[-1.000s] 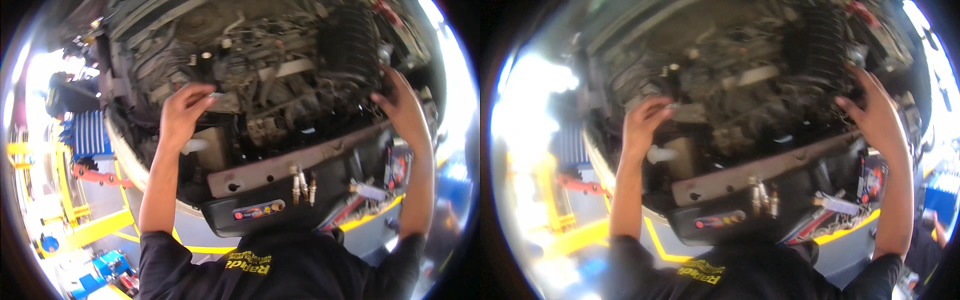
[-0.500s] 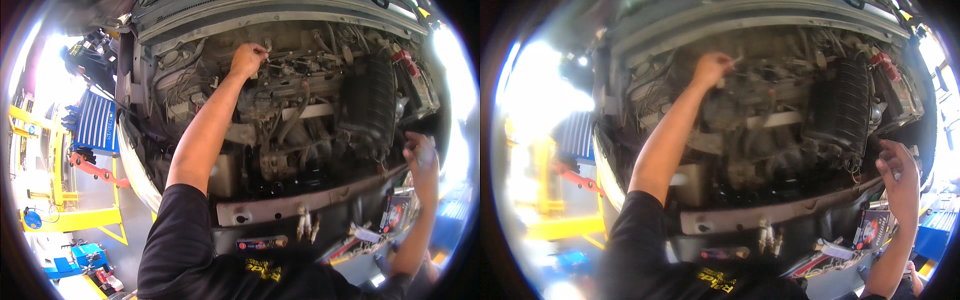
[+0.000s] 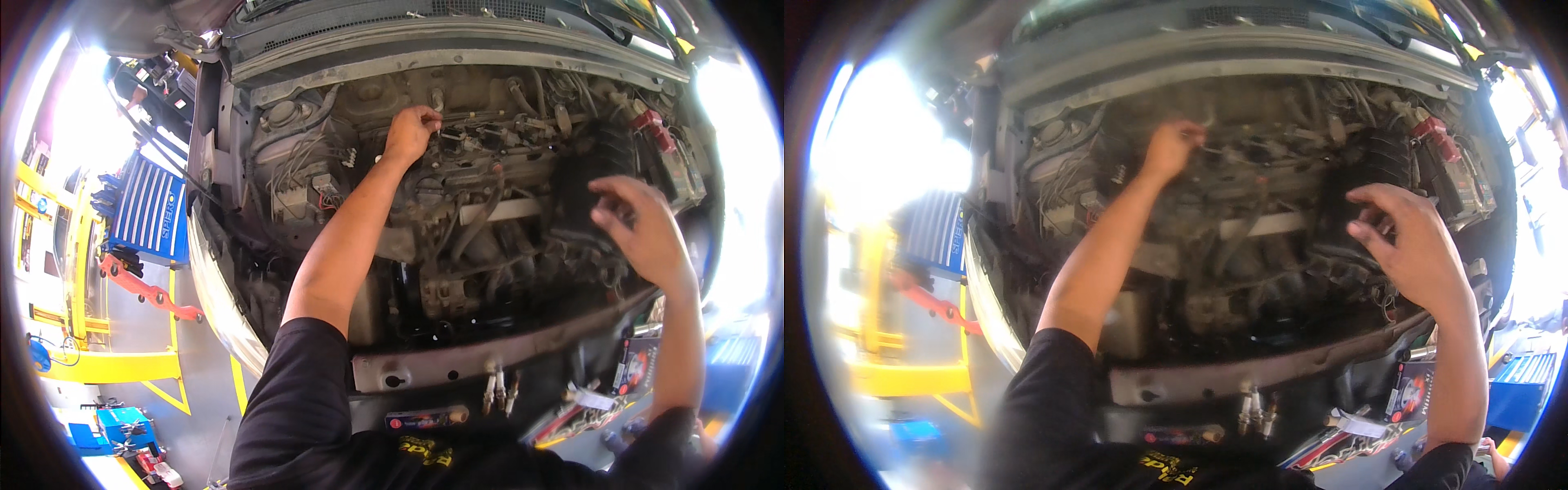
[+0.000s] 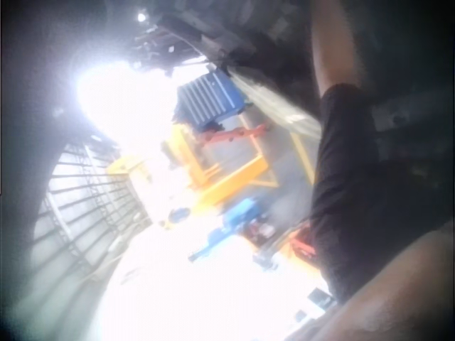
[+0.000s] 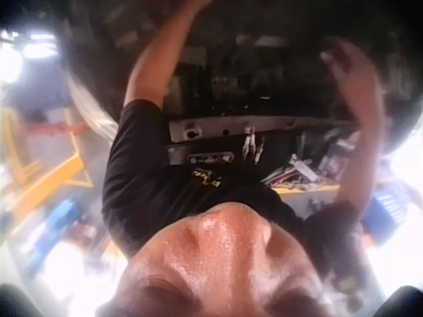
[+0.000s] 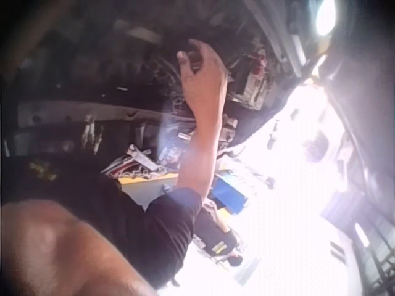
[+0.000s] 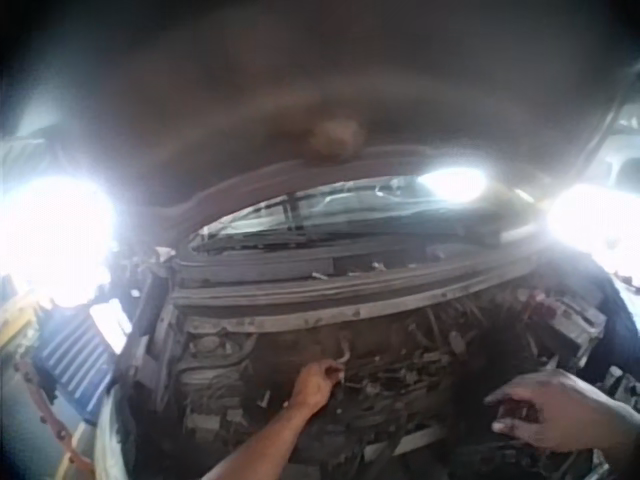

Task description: The person removes old spark plugs from a car engine using a socket wrench and installs new spark plugs into the engine. The person compares the old and new spark plugs before installation.

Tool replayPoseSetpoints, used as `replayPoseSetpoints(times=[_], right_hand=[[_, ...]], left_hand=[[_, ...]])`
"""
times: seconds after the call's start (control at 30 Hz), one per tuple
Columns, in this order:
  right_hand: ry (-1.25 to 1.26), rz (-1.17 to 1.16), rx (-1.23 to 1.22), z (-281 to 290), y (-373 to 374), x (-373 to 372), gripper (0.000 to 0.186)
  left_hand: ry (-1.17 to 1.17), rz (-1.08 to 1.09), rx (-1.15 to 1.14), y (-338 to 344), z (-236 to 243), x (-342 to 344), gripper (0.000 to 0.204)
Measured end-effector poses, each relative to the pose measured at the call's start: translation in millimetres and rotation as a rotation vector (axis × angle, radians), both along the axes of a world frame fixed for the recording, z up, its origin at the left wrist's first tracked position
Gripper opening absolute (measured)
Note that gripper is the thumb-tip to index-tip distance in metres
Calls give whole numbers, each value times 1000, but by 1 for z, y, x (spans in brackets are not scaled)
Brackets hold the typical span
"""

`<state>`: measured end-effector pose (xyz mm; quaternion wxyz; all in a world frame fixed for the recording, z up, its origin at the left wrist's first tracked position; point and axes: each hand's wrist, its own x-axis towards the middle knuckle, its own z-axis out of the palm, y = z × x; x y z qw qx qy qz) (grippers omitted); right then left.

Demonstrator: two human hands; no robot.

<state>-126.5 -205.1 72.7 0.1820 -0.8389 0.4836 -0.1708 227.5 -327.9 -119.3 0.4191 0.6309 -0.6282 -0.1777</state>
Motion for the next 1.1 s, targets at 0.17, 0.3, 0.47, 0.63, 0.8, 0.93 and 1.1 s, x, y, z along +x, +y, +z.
replayPoseSetpoints(times=[0.17,0.3,0.47,0.63,0.8,0.93,1.1], right_hand=[[108,119,-21,9,-24,33,32],[135,172,-219,6,-50,59,33],[156,168,-332,27,-109,117,31],[158,115,-499,56,-197,167,22],[233,445,-494,54,-239,204,19],[395,367,-466,58,-251,215,21],[434,394,-485,52,-258,218,18]], left_hand=[[37,72,1,2,-2,0,19],[-25,7,-112,9,-10,-2,17],[31,12,-100,17,-9,-1,14],[128,-40,-104,19,-14,0,15],[111,-33,-120,23,-12,0,15],[103,10,-84,22,-11,-1,16],[253,-61,-128,13,-23,5,18]])
